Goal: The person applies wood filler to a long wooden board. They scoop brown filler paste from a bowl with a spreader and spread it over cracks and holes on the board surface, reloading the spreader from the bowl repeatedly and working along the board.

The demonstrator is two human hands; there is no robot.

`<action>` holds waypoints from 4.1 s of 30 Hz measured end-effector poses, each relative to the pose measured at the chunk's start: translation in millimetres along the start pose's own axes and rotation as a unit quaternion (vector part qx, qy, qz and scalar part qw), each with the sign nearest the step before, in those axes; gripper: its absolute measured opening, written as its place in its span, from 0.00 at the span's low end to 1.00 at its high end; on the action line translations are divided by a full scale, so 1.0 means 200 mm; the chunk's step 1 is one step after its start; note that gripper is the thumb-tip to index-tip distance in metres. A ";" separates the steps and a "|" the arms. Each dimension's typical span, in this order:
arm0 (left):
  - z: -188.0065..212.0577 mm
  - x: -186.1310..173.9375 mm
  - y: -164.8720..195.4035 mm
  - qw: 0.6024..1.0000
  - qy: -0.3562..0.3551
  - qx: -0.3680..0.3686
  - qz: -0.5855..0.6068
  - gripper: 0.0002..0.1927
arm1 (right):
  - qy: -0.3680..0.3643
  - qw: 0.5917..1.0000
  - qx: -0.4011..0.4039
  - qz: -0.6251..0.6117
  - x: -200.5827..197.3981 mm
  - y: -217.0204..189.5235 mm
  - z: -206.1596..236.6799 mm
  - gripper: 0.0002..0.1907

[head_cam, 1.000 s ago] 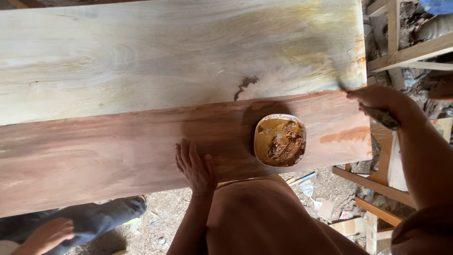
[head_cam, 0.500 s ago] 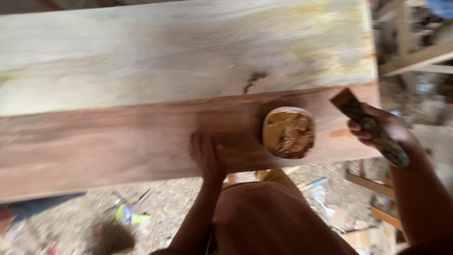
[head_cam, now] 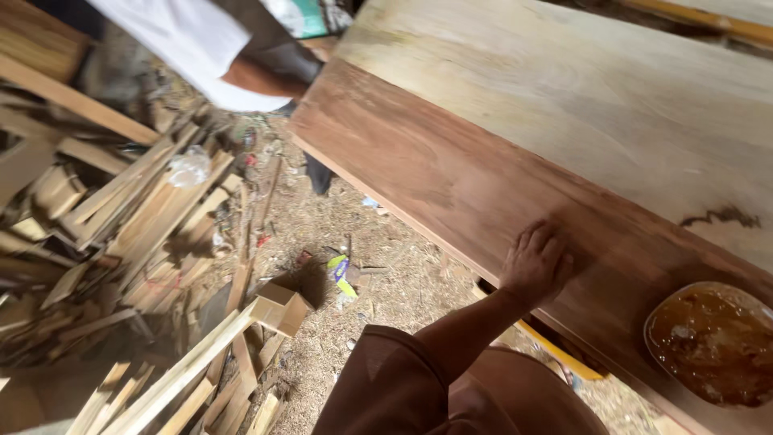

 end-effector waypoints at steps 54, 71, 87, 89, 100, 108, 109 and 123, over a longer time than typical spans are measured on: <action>-1.17 0.77 -0.04 0.876 -0.295 -0.133 0.357 0.11 | 0.198 0.956 -0.217 -0.018 -0.17 0.02 0.83 0.21; -1.39 0.39 -0.25 0.996 -0.085 -0.003 0.028 0.15 | 0.307 0.935 -0.171 0.055 -0.43 -0.47 0.67 0.17; -1.43 0.47 -0.49 0.976 -0.129 -0.070 -0.161 0.33 | 0.489 0.725 0.036 0.484 -0.46 -0.79 0.71 0.32; -1.42 0.48 -0.50 0.975 -0.133 -0.072 -0.160 0.33 | 0.483 0.658 0.063 0.575 -0.39 -0.83 0.67 0.30; -1.41 0.49 -0.56 0.972 -0.142 -0.078 -0.170 0.33 | 0.356 0.522 0.202 0.748 -0.42 -0.84 0.48 0.30; -1.41 0.47 -0.57 0.974 -0.146 -0.093 -0.147 0.34 | 0.391 0.583 0.189 0.687 -0.30 -0.99 0.55 0.33; -1.41 0.47 -0.58 0.973 -0.146 -0.097 -0.152 0.34 | 0.419 0.593 0.211 0.655 -0.32 -1.01 0.58 0.33; -1.40 0.47 -0.59 0.973 -0.151 -0.100 -0.145 0.34 | 0.348 0.634 0.239 0.648 -0.25 -0.69 0.46 0.29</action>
Point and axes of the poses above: each hand's wrist, its own z-axis away from the middle knuckle, its own x-axis out of the palm, y = z × x, the point moved 10 cm from there along -z, towards the middle knuckle, and after that the axes turned 1 degree about -x, right-handed, at the moved point
